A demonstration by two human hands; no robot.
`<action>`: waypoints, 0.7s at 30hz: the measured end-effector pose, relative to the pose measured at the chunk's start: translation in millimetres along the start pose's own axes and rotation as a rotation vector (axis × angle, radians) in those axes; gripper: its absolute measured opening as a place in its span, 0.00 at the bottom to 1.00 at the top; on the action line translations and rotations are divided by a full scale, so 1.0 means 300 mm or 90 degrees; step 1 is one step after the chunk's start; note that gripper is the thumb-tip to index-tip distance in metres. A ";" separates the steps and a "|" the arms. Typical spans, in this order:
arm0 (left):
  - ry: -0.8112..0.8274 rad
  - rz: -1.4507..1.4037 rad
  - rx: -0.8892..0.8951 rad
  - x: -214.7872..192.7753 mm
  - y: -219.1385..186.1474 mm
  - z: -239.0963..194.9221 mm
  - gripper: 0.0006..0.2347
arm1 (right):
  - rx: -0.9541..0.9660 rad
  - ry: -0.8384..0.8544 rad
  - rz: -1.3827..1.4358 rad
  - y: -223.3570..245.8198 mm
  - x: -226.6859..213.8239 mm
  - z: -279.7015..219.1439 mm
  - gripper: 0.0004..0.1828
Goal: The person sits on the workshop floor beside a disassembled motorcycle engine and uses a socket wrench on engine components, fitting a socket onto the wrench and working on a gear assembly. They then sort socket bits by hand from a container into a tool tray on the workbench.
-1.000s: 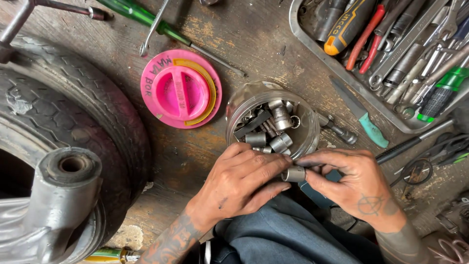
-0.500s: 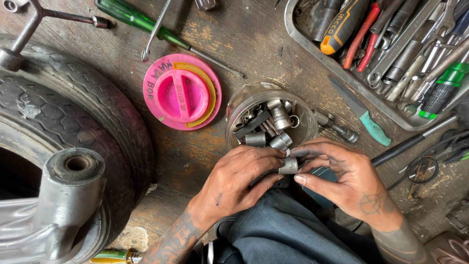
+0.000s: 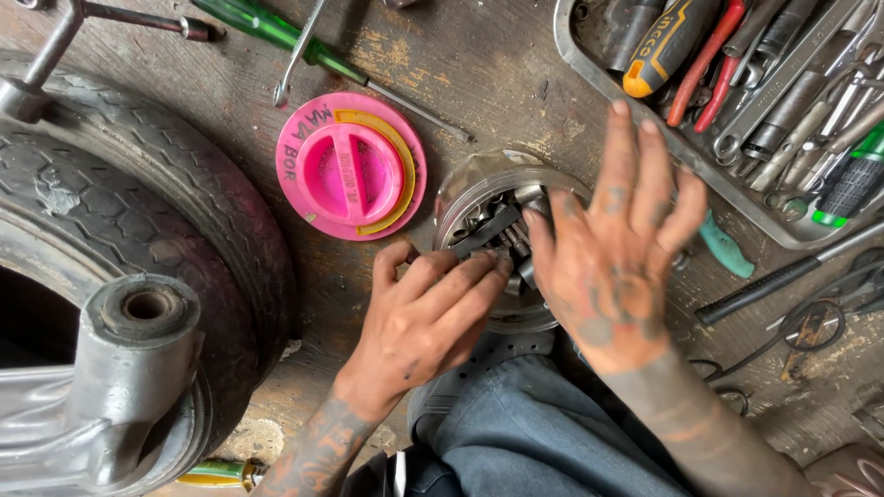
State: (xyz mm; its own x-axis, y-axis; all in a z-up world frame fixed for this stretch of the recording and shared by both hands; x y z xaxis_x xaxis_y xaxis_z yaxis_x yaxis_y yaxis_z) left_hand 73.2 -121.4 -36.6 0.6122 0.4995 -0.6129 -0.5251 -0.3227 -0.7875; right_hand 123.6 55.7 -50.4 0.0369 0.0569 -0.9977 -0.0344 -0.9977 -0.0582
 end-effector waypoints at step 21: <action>0.007 0.095 -0.077 0.027 -0.041 0.054 0.15 | 0.087 -0.027 0.344 -0.057 -0.020 -0.018 0.06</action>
State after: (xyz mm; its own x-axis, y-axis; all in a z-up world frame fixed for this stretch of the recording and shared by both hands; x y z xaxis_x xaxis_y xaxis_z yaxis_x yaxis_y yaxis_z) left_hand 74.9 -100.3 -31.0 0.5397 0.4304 -0.7235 -0.5359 -0.4871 -0.6896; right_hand 129.5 72.2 -43.2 -0.0620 -0.4573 -0.8871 -0.1665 -0.8716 0.4610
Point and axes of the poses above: each hand's wrist, its own z-axis towards the middle knuckle, its own x-axis out of the palm, y = z × x, the point moved 3 cm from there along z, towards the middle knuckle, and after that the axes turned 5 degrees about -z, right-handed, at the moved point
